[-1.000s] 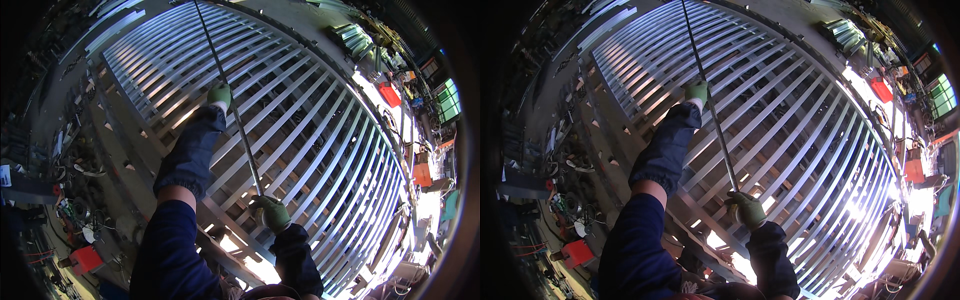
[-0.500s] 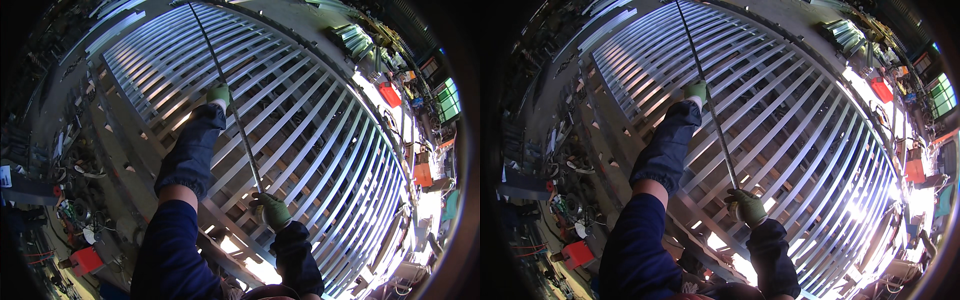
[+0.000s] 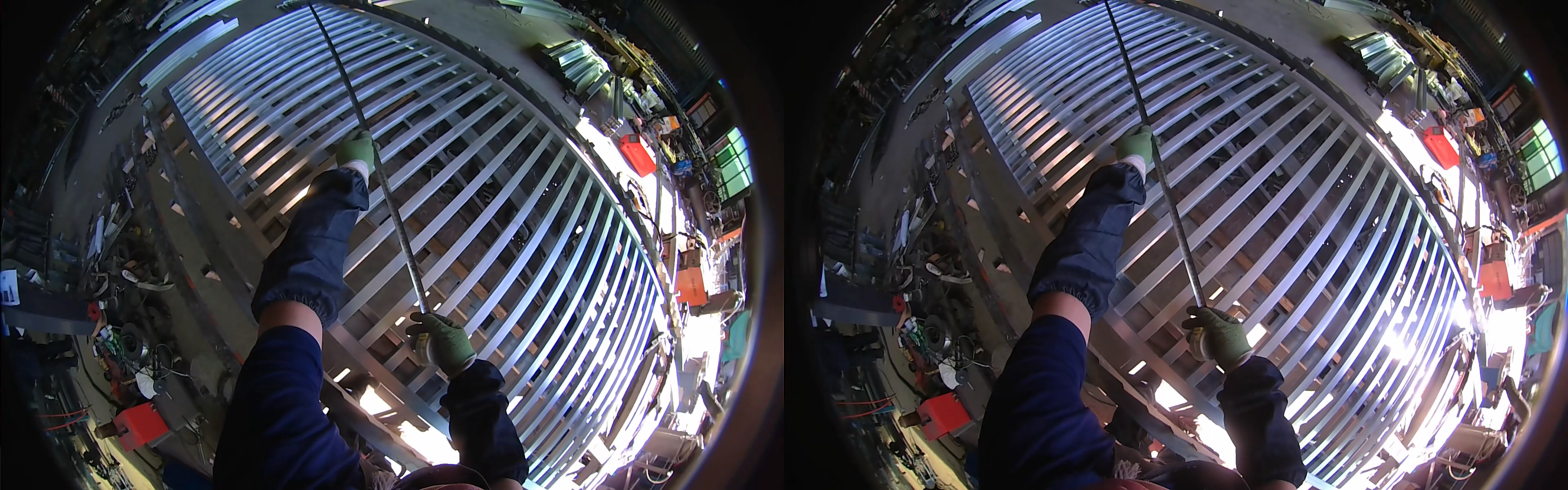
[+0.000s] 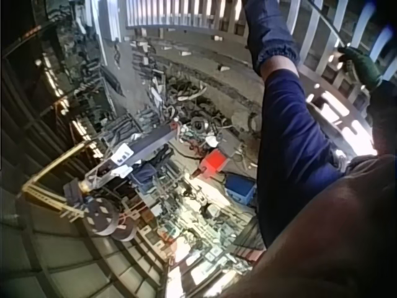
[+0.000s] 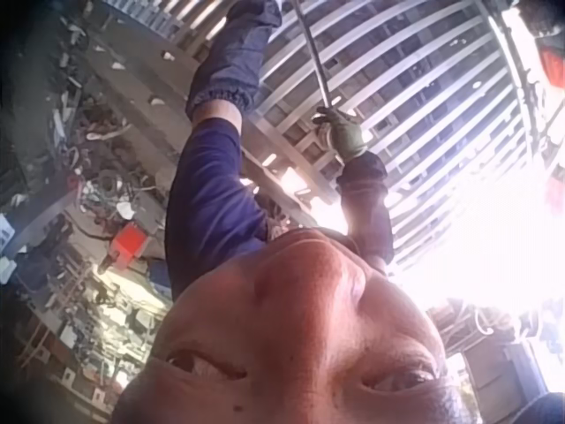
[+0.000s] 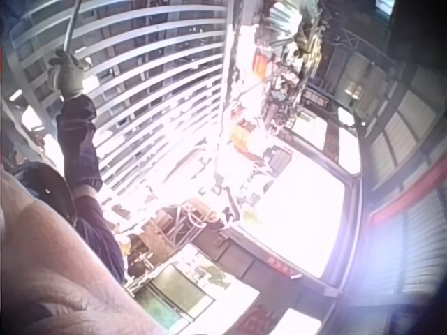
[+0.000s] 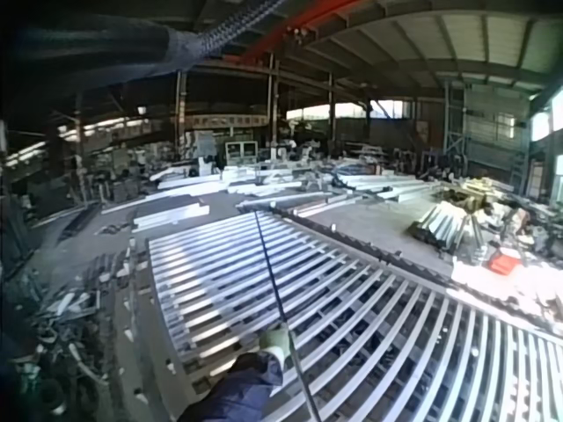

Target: The person measures a metal frame with a tape measure, then uses a welding torch to weld the joints of the frame. The person is wearing protective gloves and a welding apron.

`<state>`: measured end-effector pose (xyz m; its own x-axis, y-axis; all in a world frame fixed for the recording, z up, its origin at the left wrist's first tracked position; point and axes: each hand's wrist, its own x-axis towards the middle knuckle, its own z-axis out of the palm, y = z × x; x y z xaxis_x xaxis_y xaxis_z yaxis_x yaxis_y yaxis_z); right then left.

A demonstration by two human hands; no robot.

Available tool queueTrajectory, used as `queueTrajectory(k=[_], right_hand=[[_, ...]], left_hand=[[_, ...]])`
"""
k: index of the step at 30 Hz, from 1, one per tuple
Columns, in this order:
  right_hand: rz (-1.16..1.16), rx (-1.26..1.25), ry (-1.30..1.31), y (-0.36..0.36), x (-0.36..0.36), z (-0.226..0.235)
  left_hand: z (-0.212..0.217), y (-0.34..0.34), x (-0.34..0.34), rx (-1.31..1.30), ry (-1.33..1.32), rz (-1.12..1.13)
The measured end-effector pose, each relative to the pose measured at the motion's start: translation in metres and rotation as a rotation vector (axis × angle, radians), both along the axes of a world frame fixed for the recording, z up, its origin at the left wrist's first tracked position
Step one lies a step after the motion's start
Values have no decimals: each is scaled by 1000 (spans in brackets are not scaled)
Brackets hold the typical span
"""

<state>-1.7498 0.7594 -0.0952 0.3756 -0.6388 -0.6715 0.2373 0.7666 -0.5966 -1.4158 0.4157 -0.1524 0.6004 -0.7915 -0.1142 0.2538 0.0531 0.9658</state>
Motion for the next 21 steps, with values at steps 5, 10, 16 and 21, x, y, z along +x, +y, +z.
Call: queueTrajectory(k=[5, 10, 16, 21], right_hand=[[3, -12, 19, -1, -3, 1], [33, -20, 1, 2, 2, 3], [15, 3, 12, 6, -4, 4], [10, 26, -3, 5, 0, 7]], left_hand=[[8, 3, -6, 30, -74, -24], [2, 2, 7, 25, -276, 59], [-6, 3, -4, 27, -169, 6], [-21, -8, 8, 33, -191, -12]])
